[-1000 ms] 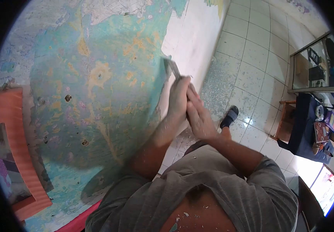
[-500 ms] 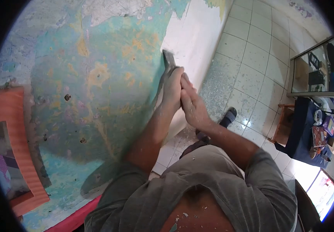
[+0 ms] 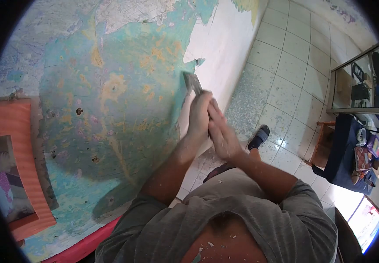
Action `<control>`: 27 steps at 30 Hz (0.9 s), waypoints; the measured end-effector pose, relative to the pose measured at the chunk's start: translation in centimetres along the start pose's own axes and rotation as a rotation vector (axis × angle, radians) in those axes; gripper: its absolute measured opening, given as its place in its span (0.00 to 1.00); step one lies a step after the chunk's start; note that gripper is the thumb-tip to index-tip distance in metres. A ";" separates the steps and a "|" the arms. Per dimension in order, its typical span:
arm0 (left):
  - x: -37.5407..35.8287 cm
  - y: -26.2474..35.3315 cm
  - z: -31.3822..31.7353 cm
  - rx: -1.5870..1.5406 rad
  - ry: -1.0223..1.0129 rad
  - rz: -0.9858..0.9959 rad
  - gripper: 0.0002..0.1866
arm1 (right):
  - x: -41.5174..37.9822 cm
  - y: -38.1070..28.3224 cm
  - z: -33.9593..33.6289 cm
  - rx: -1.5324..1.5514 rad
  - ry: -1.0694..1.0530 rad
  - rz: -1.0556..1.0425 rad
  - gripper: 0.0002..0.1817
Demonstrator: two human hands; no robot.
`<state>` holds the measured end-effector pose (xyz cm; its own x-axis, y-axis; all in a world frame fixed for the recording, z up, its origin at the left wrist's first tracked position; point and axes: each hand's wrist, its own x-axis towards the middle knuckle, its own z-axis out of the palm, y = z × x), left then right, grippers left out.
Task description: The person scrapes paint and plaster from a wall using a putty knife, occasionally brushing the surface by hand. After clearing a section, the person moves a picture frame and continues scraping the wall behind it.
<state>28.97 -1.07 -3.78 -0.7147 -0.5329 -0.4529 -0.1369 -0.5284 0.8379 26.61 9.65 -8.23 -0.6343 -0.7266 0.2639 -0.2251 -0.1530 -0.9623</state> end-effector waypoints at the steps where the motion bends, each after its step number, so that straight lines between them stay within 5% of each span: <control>1: 1.3 0.5 0.3 -0.002 0.001 0.000 0.13 | 1.3 1.0 0.0 -0.251 0.084 -0.191 0.28; 2: 2.8 1.0 0.7 0.009 0.027 0.000 0.12 | 2.2 1.2 -0.2 -0.250 0.081 -0.189 0.28; 4: 4.9 2.3 1.7 0.063 0.038 -0.027 0.13 | 3.8 0.9 -0.9 0.193 -0.028 0.243 0.29; 12: 0.9 -0.8 1.5 0.006 0.069 -0.044 0.13 | 0.5 -0.9 -1.7 0.092 -0.005 0.092 0.29; 19: 5.0 0.9 3.2 0.014 0.153 -0.010 0.16 | 2.7 1.7 -2.1 0.212 -0.039 0.257 0.31; 21: 3.4 -0.4 2.4 0.019 0.118 -0.015 0.16 | 1.6 0.9 -2.1 0.086 0.011 0.093 0.27; 25: 1.9 -1.1 1.3 0.075 0.072 0.080 0.15 | 0.4 0.1 -1.5 0.129 -0.012 0.108 0.27; 27: 6.7 0.3 0.1 -0.020 0.071 0.011 0.12 | 4.0 1.7 -1.5 0.023 0.009 0.015 0.28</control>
<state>24.10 -4.72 -6.52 -0.6654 -0.5839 -0.4651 -0.1151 -0.5354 0.8367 22.60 7.46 -8.69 -0.6442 -0.7229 0.2499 -0.1983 -0.1577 -0.9674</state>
